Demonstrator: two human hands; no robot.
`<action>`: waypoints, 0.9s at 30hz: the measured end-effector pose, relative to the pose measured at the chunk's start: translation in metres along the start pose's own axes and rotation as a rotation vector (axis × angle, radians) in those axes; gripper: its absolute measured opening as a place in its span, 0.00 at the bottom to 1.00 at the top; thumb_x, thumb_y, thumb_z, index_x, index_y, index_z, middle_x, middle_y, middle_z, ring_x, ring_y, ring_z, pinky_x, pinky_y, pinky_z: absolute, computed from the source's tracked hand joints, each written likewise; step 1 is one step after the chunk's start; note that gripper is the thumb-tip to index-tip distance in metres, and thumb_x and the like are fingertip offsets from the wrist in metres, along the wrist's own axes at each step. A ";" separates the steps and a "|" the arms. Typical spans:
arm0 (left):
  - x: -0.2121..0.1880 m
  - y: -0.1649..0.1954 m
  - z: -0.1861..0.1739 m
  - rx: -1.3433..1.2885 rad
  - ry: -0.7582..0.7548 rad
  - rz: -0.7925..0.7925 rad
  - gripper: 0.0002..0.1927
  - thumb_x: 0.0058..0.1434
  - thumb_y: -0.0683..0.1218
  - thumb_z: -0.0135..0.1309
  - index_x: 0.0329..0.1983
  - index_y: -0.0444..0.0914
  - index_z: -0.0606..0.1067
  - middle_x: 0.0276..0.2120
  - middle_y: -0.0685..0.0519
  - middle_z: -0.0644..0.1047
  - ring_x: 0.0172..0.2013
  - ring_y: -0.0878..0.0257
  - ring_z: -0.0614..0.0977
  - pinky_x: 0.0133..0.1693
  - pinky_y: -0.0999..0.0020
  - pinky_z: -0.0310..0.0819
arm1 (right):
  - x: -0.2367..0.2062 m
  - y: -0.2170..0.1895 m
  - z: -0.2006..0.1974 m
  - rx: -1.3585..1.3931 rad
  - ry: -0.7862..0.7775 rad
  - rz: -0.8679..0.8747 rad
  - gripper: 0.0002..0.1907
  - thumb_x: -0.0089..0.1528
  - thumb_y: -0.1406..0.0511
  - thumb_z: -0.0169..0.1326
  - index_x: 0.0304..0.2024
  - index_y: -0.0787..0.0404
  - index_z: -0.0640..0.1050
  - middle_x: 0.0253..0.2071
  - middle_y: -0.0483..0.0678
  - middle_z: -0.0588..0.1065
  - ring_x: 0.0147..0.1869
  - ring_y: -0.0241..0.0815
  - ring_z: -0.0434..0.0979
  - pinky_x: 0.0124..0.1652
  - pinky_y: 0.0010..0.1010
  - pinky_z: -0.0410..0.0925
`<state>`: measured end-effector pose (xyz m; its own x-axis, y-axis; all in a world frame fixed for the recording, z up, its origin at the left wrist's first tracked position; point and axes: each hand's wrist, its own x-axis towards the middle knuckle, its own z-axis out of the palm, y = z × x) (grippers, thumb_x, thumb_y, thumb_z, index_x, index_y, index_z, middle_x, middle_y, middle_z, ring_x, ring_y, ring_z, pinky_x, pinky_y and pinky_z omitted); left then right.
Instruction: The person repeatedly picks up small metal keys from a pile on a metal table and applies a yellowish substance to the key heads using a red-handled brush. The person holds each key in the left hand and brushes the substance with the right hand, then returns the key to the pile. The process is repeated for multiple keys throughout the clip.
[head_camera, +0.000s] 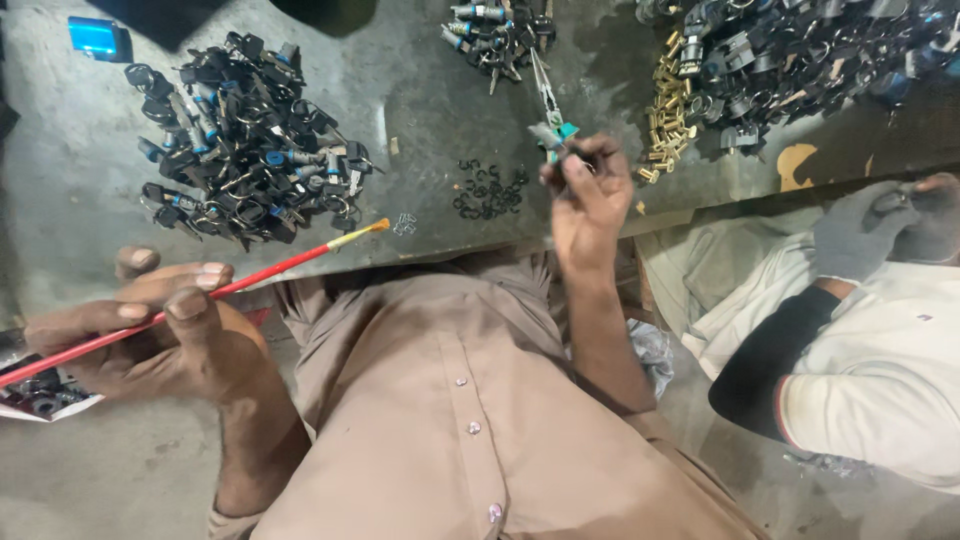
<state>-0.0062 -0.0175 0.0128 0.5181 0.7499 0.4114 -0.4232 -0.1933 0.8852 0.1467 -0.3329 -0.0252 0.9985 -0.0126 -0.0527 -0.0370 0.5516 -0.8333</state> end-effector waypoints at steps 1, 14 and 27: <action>0.000 -0.001 0.001 -0.010 -0.014 -0.010 0.26 0.74 0.40 0.69 0.53 0.42 0.59 0.28 0.54 0.76 0.33 0.58 0.86 0.60 0.59 0.67 | 0.010 0.004 0.002 -0.203 -0.048 -0.147 0.10 0.64 0.77 0.57 0.47 0.64 0.77 0.46 0.51 0.76 0.49 0.42 0.82 0.46 0.37 0.79; 0.004 -0.017 -0.023 0.093 0.134 0.065 0.23 0.73 0.49 0.68 0.50 0.42 0.62 0.27 0.47 0.81 0.30 0.62 0.84 0.58 0.64 0.67 | 0.073 0.024 0.069 -1.111 -0.360 -0.592 0.13 0.66 0.65 0.68 0.50 0.57 0.78 0.50 0.44 0.76 0.55 0.40 0.74 0.54 0.34 0.71; 0.014 -0.030 -0.034 0.157 0.167 0.125 0.24 0.72 0.50 0.68 0.49 0.44 0.60 0.29 0.46 0.83 0.28 0.62 0.83 0.55 0.61 0.68 | 0.047 0.095 0.146 -1.388 -0.971 -0.518 0.17 0.58 0.52 0.70 0.40 0.54 0.84 0.43 0.45 0.75 0.48 0.47 0.73 0.47 0.41 0.67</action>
<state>-0.0110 0.0205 -0.0155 0.3335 0.8056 0.4898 -0.3488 -0.3772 0.8579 0.1957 -0.1593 -0.0260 0.5597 0.7967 0.2281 0.7721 -0.4013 -0.4928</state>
